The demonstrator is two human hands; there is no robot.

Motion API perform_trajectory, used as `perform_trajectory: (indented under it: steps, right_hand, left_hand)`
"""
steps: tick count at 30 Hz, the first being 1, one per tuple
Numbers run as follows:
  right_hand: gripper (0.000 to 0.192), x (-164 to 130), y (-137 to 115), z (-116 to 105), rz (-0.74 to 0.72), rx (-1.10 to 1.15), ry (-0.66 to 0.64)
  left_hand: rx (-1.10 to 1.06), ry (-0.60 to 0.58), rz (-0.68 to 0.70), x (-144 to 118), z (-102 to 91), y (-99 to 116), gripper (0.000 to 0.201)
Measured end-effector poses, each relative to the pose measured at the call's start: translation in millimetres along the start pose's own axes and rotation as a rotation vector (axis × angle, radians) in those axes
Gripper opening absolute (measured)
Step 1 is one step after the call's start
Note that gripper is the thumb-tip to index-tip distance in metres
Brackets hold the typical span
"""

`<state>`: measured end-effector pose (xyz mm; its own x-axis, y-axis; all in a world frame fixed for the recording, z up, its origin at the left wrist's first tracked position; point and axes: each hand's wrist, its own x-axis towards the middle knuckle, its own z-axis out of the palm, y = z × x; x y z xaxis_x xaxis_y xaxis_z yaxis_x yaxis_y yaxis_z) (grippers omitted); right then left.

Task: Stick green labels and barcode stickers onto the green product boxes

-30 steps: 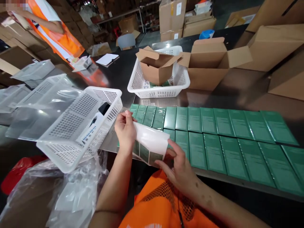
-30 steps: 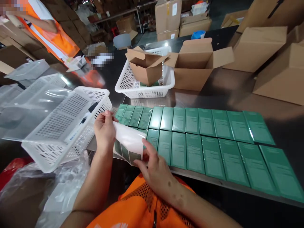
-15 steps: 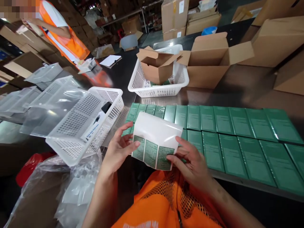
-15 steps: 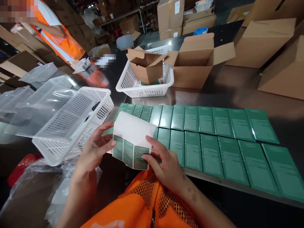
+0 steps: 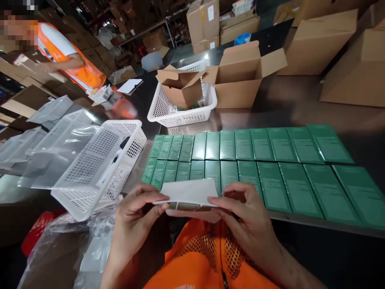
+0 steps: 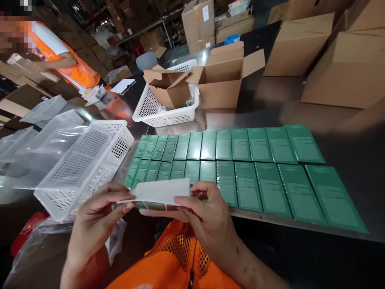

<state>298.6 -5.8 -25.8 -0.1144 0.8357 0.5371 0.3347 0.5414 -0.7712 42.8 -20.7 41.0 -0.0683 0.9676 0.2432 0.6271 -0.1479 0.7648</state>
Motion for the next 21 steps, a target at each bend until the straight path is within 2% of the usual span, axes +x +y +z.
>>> perform_trajectory:
  steps: [1,3,6,8,10,12,16,18,21]
  right_hand:
    - [0.025,-2.5,0.2,-1.4,-0.011,0.007,0.020]
    - [0.029,-7.5,0.3,-4.9,-0.021,0.096,-0.020]
    - [0.031,-13.8,-2.5,-11.8,0.059,0.221,-0.098]
    - [0.025,-16.6,-6.1,-16.3,0.159,0.219,-0.088]
    - [0.015,-17.9,-9.8,-18.8,0.214,0.228,-0.071]
    - [0.011,-17.1,-12.4,-18.5,0.179,0.255,-0.079]
    - [0.019,-9.4,-12.5,-11.0,0.069,0.145,-0.089]
    - [0.022,-4.0,-10.1,-5.8,0.084,0.067,-0.099]
    - [0.015,4.0,-5.5,1.8,0.107,0.014,-0.111]
  left_hand:
    - [0.019,0.002,0.053,0.8,1.4,2.1,0.009]
    - [-0.017,-0.029,0.082,1.0,4.9,6.1,0.008]
    - [-0.243,-0.122,-0.019,-4.4,10.0,12.2,0.008]
    - [-0.339,-0.089,-0.101,-9.1,12.3,14.6,0.007]
    - [-0.350,-0.008,-0.179,-10.1,13.6,13.9,0.006]
    - [-0.354,0.022,-0.229,-5.3,14.4,9.2,0.006]
    - [-0.406,-0.035,-0.274,14.4,16.0,-7.9,0.011]
    - [-0.417,-0.049,-0.297,23.3,16.8,-16.3,0.012]
    - [-0.400,-0.063,-0.341,33.3,17.1,-25.2,0.015]
